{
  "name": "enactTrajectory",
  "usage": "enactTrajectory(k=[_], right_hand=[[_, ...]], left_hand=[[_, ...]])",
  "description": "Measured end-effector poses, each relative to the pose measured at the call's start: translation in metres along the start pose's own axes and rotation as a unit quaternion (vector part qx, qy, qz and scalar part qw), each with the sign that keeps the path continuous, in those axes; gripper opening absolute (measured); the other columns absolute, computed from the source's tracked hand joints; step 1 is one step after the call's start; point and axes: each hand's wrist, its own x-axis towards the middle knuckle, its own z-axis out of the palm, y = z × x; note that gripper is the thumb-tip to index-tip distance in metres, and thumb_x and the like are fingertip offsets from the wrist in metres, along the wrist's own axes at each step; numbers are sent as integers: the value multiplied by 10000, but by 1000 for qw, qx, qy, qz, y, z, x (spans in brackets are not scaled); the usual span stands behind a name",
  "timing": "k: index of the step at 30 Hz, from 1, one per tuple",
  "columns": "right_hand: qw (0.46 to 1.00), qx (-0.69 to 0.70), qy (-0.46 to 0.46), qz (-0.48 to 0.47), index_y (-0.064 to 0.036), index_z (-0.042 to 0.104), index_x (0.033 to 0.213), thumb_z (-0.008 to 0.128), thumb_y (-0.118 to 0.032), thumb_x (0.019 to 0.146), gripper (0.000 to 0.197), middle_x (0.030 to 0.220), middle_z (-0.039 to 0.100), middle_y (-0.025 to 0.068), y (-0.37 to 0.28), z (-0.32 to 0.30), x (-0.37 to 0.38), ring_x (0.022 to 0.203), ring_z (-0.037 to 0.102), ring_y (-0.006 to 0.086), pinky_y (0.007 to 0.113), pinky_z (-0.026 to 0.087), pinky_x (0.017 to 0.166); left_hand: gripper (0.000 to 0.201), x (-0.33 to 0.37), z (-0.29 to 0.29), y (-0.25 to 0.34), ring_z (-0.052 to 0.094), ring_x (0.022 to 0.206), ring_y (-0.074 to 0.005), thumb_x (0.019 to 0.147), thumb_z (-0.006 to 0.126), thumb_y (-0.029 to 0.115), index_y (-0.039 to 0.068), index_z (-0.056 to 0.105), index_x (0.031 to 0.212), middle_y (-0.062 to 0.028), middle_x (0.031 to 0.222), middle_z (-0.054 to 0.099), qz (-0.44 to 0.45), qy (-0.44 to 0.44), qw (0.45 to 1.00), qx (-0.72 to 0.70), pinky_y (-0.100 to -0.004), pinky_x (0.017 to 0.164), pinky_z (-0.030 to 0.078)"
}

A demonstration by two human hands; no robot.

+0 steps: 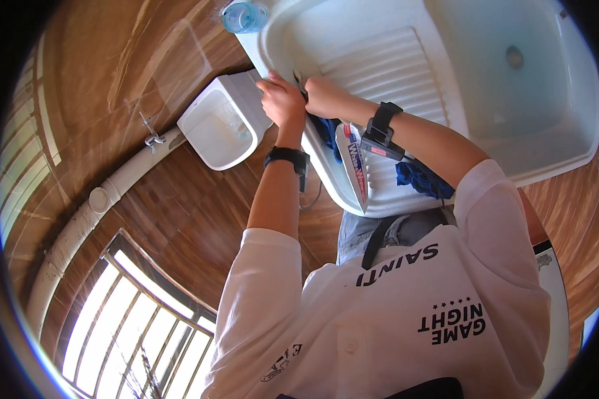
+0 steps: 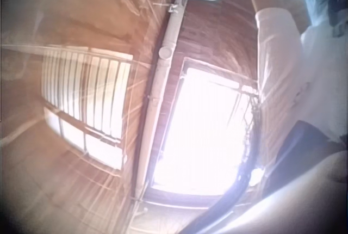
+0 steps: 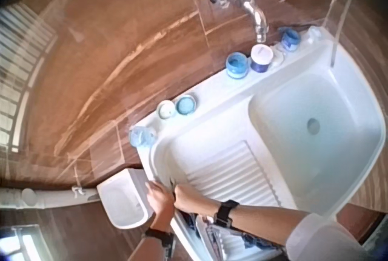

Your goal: The person rinses a dark cloth in a sink filled with water, then wipes the drain board of the sink by hand, and finally cleans the ribbed surface of the drain board using a toothbrush.

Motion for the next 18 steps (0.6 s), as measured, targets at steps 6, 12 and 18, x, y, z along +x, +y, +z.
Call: enactTrajectory(k=[6,12,18], right_hand=[[986,-48,-157,-17,87,549,654,551,-35,598,134,657,532,283,-5,-10,-20,676,562,407,434,434,588],[997,-34,-57,-42,87,565,676,532,-29,607,139,674,540,288,8,-2,-8,654,561,411,446,432,570],[988,-48,-148,2,90,572,720,544,-49,623,172,720,568,270,-2,-5,-18,704,570,400,429,454,630]], left_hand=[[378,0,-4,-5,555,681,-460,897,289,350,-13,376,835,-279,678,564,-10,6,1000,-2,-528,599,446],[380,1,2,-1,554,649,-462,897,300,352,-12,385,830,-279,664,562,-5,7,1000,1,-523,574,453],[397,2,1,-12,552,678,-465,899,282,362,-13,388,829,-286,676,561,2,12,1000,6,-527,600,448]])
